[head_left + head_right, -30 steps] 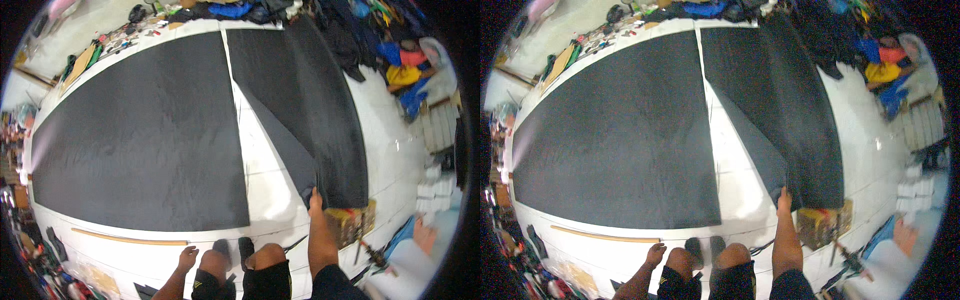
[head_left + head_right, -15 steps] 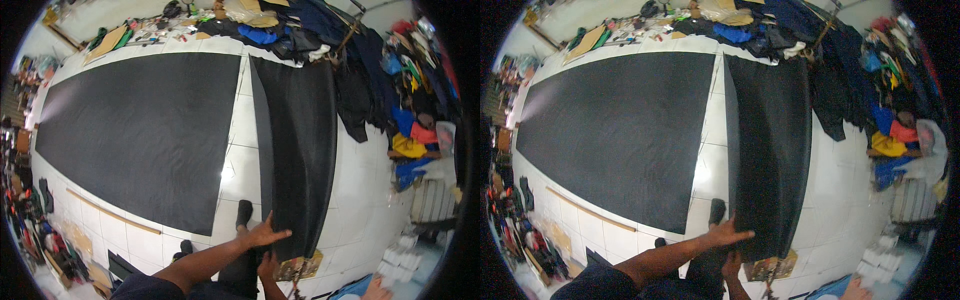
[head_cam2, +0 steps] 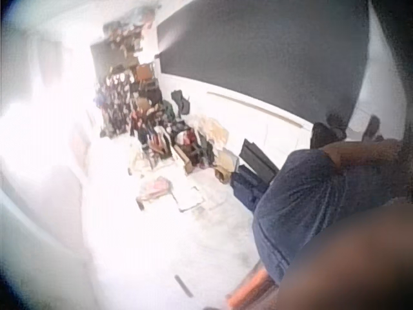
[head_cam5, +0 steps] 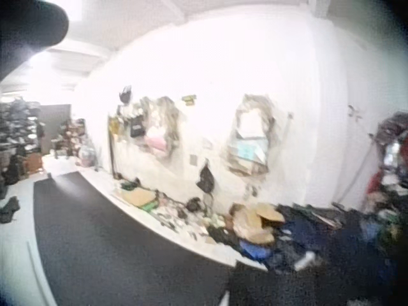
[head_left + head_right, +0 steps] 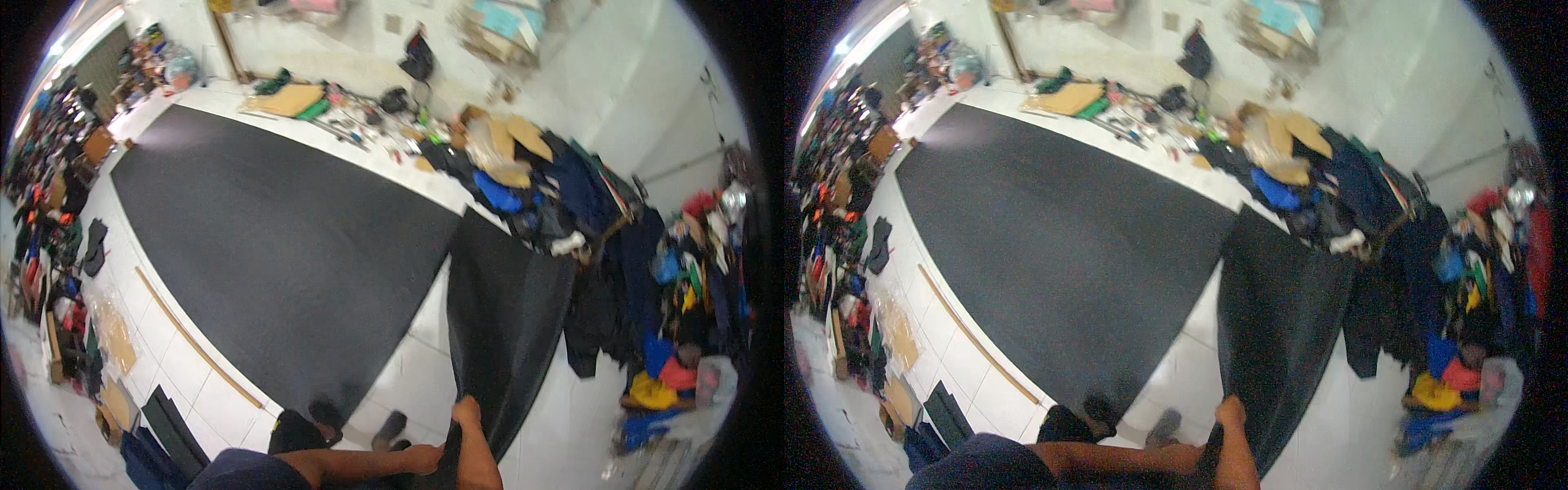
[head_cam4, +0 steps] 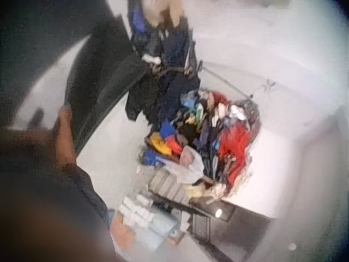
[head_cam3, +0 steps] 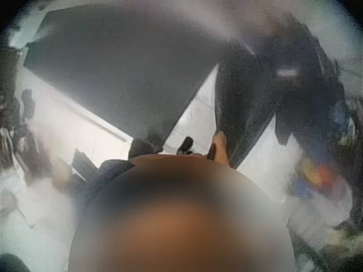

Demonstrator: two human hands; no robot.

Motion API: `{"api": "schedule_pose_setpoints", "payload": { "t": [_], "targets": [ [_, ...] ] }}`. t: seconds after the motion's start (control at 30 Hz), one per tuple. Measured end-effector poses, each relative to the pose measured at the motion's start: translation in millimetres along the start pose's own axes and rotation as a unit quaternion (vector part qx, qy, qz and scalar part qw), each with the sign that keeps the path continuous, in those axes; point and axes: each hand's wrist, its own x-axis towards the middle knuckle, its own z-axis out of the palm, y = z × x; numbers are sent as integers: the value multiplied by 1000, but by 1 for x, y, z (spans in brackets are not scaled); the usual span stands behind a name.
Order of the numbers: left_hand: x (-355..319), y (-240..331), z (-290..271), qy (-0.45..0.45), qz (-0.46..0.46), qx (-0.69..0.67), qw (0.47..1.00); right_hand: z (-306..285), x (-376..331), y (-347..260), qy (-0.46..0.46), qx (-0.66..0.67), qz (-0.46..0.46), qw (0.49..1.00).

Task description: The person lays out a large black fabric on the floor, uses a wooden stick to measure and mark a line, then cuts the fabric along the line with shears. The process is repeated to produce multiple cut pieces.

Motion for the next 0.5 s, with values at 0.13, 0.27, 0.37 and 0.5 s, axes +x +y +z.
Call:
{"api": "schedule_pose_setpoints", "payload": {
  "t": [0.13,0.27,0.37,0.5],
  "targets": [
    [-90,-146,-46,191,-7,-208,959,49,53,31,57,290,91,951],
    [-272,-343,-40,476,-328,-283,765,34,22,17,44,213,192,957],
    [-426,-466,54,626,-479,-345,510,34,-29,-30,9,53,191,980],
    [-593,-521,109,529,-612,-497,315,55,-86,-101,-55,-80,182,979]
  ]
}}
